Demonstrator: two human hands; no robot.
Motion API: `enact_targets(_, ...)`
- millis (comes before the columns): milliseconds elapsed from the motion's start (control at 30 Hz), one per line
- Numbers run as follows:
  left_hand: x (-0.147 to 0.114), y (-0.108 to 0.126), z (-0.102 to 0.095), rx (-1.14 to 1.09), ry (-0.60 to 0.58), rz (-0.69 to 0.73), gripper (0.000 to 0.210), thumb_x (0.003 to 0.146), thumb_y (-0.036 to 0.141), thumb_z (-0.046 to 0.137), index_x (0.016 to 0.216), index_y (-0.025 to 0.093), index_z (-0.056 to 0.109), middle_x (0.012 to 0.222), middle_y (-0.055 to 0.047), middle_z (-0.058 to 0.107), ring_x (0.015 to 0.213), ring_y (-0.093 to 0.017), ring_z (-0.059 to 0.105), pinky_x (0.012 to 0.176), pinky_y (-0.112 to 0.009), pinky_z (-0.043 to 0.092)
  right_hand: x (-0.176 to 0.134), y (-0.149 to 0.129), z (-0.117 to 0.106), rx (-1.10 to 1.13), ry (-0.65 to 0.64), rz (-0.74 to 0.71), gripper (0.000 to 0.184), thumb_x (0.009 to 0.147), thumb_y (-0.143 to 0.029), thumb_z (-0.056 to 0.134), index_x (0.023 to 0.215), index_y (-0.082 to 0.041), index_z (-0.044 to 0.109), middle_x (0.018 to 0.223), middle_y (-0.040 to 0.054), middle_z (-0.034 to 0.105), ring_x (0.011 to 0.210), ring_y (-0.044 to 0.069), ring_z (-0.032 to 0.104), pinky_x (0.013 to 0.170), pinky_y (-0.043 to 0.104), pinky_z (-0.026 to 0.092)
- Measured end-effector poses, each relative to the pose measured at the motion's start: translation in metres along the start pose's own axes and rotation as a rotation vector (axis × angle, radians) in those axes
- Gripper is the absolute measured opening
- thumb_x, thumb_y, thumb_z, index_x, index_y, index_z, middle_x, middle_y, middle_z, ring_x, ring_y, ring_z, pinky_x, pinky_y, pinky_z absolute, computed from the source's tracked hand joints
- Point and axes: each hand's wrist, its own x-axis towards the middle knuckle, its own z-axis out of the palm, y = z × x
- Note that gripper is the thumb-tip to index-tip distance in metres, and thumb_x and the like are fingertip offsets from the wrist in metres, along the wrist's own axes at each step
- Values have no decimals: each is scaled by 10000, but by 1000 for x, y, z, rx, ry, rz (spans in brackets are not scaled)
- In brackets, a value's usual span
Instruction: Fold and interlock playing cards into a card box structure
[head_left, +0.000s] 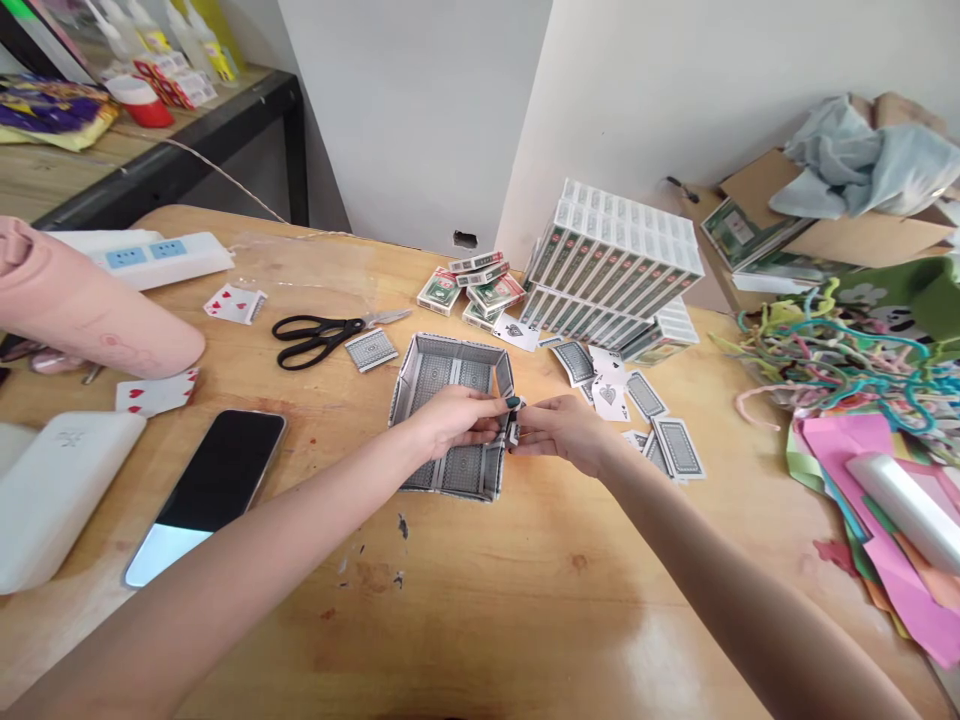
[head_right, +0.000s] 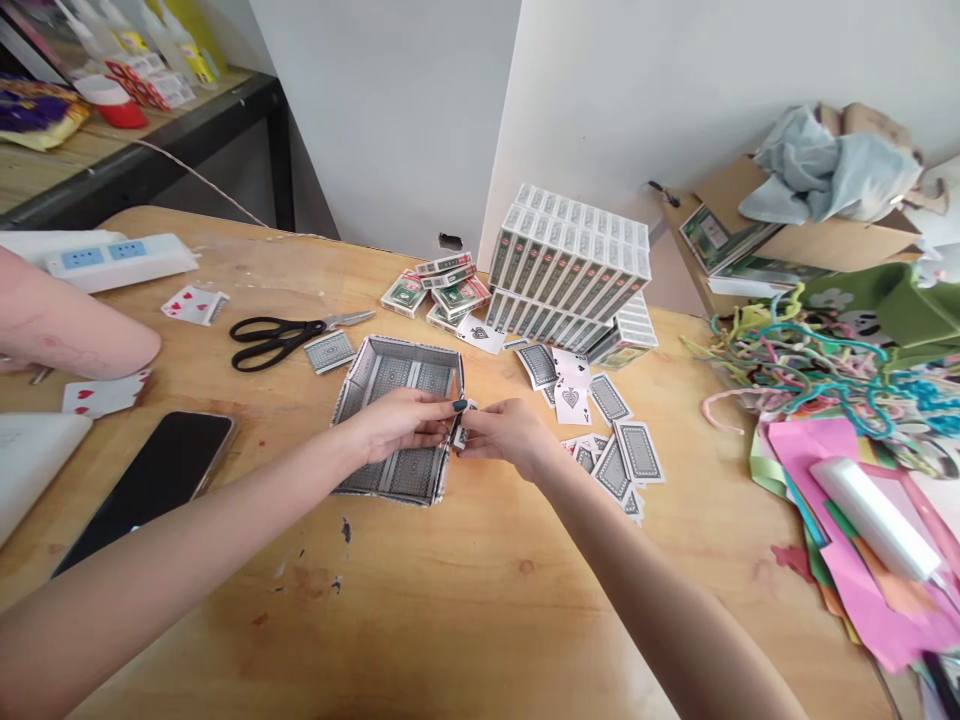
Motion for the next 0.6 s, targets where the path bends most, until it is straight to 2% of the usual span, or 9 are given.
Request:
enact_targets(133,0,0,0,8,3,0,245,628,241,823,760,90,682,576,-2,607,504,-56,523,550,-201,484,-1,-1,0,-70,26,27,163,710,-240,729,731,-107,637,750,133,719,686,224,720,668,295,614)
enact_targets(300,0,0,0,18,19,-5,209,674,212,790,807,88,685,647,-37,653,530,-64,553,557,-205,493,-1,7,-6,81,-93,9,262,711,-280,757,814,-133,566,832,106,707,709,201,723,710,302,605)
enact_targets(467,-1,0,2,18,26,-9,161,705,182,762,815,90,689,670,-44,665,530,-61,559,560,-202,497,2,23,-8,188,-185,-122,490,689,-386,778,998,-206,443,785,6,667,680,173,707,704,336,594)
enact_targets(600,-1,1,1,19,26,-15,145,700,190,767,777,95,688,647,-38,658,537,-66,565,556,-199,495,4,31,-8,113,-175,-278,504,721,-429,736,1026,-270,369,831,-53,624,673,156,696,707,403,597)
